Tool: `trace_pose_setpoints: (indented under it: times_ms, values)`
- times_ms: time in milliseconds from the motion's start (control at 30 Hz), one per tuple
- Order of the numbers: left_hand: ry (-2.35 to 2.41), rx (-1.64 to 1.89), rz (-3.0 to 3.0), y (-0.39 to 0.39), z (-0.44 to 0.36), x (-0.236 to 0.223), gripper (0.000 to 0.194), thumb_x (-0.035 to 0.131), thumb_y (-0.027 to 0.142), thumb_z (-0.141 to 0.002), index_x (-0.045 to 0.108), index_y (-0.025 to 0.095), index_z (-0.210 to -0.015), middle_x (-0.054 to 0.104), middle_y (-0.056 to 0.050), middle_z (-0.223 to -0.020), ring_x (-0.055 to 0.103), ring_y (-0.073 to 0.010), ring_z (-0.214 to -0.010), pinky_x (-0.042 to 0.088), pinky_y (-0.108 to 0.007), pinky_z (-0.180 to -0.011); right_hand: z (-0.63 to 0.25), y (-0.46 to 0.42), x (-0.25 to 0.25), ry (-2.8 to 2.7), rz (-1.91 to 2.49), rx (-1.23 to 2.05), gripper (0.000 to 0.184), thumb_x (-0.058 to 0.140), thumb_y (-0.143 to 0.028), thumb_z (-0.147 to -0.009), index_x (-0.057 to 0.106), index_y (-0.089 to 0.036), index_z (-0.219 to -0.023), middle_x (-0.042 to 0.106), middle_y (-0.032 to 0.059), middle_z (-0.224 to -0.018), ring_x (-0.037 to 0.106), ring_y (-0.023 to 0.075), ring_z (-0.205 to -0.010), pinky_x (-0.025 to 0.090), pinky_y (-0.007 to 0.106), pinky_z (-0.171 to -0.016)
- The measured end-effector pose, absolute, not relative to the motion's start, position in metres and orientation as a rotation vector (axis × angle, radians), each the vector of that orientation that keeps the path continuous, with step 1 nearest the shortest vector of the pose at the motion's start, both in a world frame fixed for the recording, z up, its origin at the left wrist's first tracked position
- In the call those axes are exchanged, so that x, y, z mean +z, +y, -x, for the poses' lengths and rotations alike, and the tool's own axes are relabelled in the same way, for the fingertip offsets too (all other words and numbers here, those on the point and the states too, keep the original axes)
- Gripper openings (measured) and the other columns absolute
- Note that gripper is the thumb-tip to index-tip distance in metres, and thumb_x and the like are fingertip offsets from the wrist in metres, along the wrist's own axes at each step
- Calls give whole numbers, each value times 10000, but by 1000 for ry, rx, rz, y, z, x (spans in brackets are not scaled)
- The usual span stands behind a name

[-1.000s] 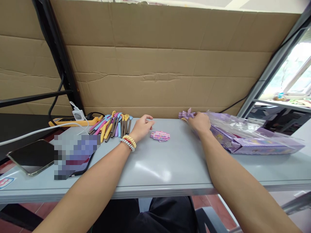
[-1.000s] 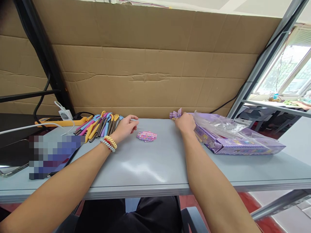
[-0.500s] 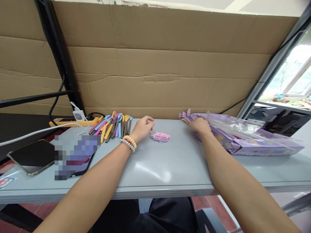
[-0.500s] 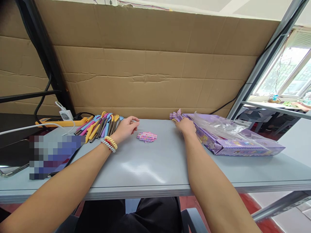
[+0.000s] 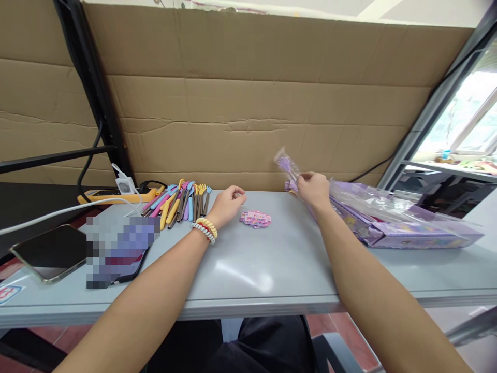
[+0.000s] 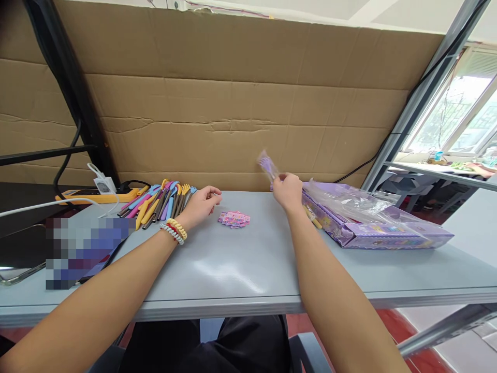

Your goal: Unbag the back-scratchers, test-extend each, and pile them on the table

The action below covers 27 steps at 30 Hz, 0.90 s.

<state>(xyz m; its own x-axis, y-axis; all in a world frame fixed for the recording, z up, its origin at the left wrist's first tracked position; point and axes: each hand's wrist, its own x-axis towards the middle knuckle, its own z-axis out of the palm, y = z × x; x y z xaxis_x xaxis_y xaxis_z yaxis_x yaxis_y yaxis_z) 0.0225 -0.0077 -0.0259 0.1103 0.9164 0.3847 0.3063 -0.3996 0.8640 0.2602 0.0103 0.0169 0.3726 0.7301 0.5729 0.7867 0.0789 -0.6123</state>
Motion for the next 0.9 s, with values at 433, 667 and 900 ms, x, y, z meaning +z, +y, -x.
trace_pose_setpoints:
  times_ms: [433,667,900]
  values:
    - [1016,1154,-1786,-8,-24,-30,398,643,515,-707,669,170,-904,665,-69,-909,596,-186,-806,443,-273,-666,-204,-18,15,-1721,1093,632,260,494,-208,-644,679,-114,-800,582,15,-555,423,86,-400,343,245,-426]
    - [878,1197,-1603,-10,-25,-23,382,617,519,-725,649,138,-721,633,-66,-758,542,-126,-634,423,-242,-549,-198,-23,9,-1989,1054,53,237,497,-201,-707,697,-145,-820,665,47,-690,505,115,-533,386,255,-557]
    - [812,1312,-1361,-11,-24,-19,373,647,498,-731,567,142,-656,553,-6,-577,505,-100,-509,417,-234,-503,-205,-18,8,-1984,1152,106,184,506,-267,-752,653,-160,-723,637,21,-633,484,113,-534,363,246,-556]
